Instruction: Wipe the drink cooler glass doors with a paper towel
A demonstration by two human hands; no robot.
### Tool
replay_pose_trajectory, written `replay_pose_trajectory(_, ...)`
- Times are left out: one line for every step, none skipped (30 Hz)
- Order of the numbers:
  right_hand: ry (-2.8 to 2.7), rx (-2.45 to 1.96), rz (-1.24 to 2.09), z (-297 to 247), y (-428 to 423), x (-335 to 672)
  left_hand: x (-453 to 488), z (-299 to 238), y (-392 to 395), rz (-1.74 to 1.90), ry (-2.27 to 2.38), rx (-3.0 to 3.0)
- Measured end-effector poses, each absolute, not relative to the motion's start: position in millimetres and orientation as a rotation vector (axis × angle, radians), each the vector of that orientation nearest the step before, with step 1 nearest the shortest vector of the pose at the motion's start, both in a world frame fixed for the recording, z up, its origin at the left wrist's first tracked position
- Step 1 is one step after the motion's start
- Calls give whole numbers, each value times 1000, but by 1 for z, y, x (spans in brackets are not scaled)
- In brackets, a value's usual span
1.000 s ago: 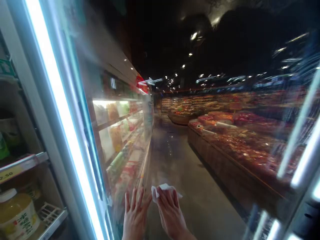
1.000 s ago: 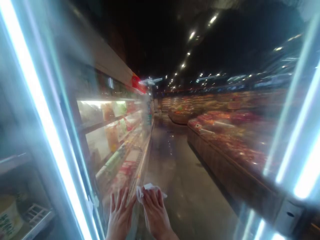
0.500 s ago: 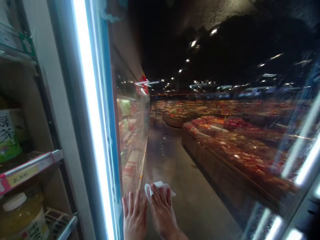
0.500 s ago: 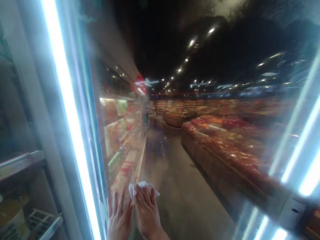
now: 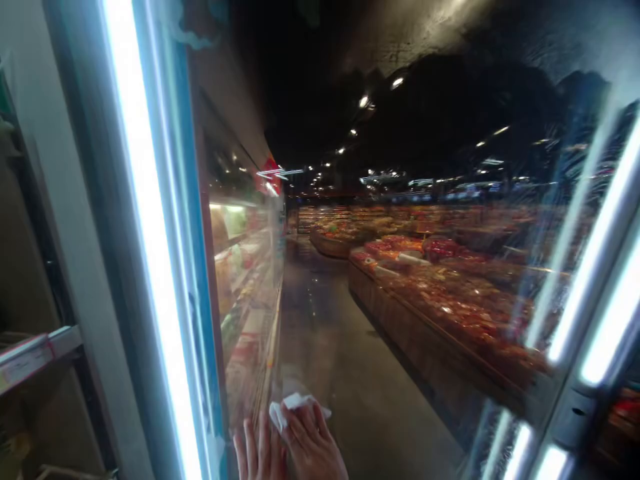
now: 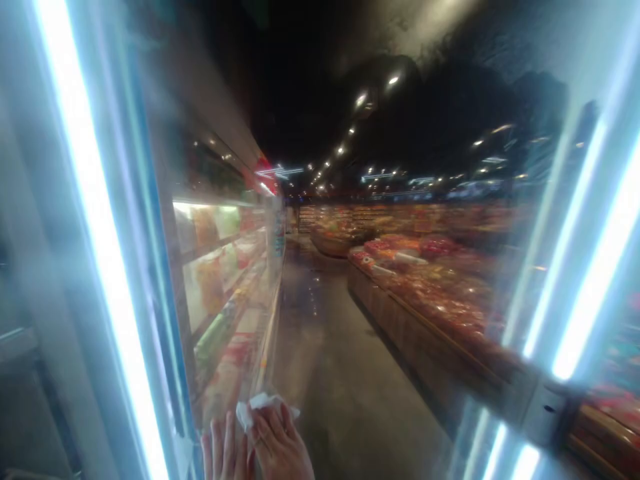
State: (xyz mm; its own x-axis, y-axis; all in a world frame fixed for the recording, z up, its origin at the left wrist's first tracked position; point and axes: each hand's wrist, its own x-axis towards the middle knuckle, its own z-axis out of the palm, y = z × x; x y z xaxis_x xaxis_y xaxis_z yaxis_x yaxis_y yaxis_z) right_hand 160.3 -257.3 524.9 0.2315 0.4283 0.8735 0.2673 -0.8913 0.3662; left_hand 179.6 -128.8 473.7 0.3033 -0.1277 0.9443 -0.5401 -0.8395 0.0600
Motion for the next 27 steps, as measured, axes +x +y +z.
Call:
replay_pose_trajectory(615, 2374, 1746, 541, -260, 162, 182, 491, -133, 1521, -621, 2209)
replay_pose_trajectory(526, 2409, 1755, 563, -263, 164, 186, 514, -136, 1479, -648, 2210)
replay_pose_trajectory(422, 2445, 1776, 586, -265, 167, 191, 541, -139, 1450, -664, 2211)
replay_pose_trajectory(330, 2473, 1797, 607, -267, 170, 195, 565, -142, 1447, -660, 2200)
replay_pose_trajectory(264, 2488, 1815, 623, -271, 171, 198, 584, -145, 1450, -638, 2192)
replay_pose_trajectory(225, 2495, 1823, 630, -278, 171, 199, 595, -148, 1464, -602, 2184)
replay_pose_trajectory(207, 2493, 1828, 628, -287, 167, 198, 596, -151, 1473, -572, 2189)
replay_pose_trajectory(198, 2487, 1824, 617, -298, 162, 195, 587, -154, 1480, -558, 2202)
replay_pose_trajectory(190, 2479, 1814, 599, -311, 155, 191, 571, -158, 1489, -562, 2216)
replay_pose_trajectory(178, 2471, 1798, 579, -325, 148, 186, 552, -163, 1496, -589, 2232)
replay_pose_trajectory(173, 2467, 1774, 559, -340, 140, 182, 533, -168, 1508, -626, 2234)
replay_pose_trajectory(177, 2463, 1754, 543, -355, 135, 178, 518, -176, 1516, -651, 2228)
replay_pose_trajectory(194, 2456, 1745, 535, -369, 131, 176, 510, -185, 1520, -670, 2215)
replay_pose_trajectory(213, 2449, 1751, 537, -382, 129, 175, 512, -196, 1514, -693, 2201)
replay_pose_trajectory(218, 2445, 1776, 548, -394, 129, 174, 523, -208, 1501, -718, 2189)
replay_pose_trajectory(202, 2448, 1813, 566, -405, 130, 174, 542, -221, 1487, -753, 2177)
replay_pose_trajectory(165, 2459, 1857, 589, -414, 132, 175, 566, -234, 1473, -792, 2168)
replay_pose_trajectory(120, 2474, 1897, 611, -423, 134, 175, 590, -247, 1469, -820, 2158)
replay_pose_trajectory(83, 2491, 1922, 630, -432, 136, 175, 611, -259, 1472, -829, 2154)
replay_pose_trajectory(57, 2504, 1936, 641, -440, 135, 174, 626, -270, 1481, -821, 2150)
replay_pose_trajectory(53, 2505, 1939, 641, -448, 134, 172, 632, -279, 1490, -810, 2150)
replay_pose_trajectory(65, 2495, 1931, 631, -456, 131, 170, 629, -286, 1501, -802, 2150)
replay_pose_trajectory(63, 2479, 1921, 612, -463, 127, 167, 616, -292, 1523, -797, 2142)
replay_pose_trajectory(43, 2458, 1914, 586, -469, 122, 164, 597, -297, 1561, -805, 2134)
replay_pose_trajectory(12, 2436, 1910, 557, -476, 118, 162, 575, -303, 1611, -820, 2126)
replay_pose_trajectory(-21, 2410, 1915, 530, -483, 114, 160, 553, -309, 1679, -835, 2122)
replay_pose_trajectory(-35, 2378, 1930, 509, -491, 110, 158, 536, -317, 1740, -848, 2116)
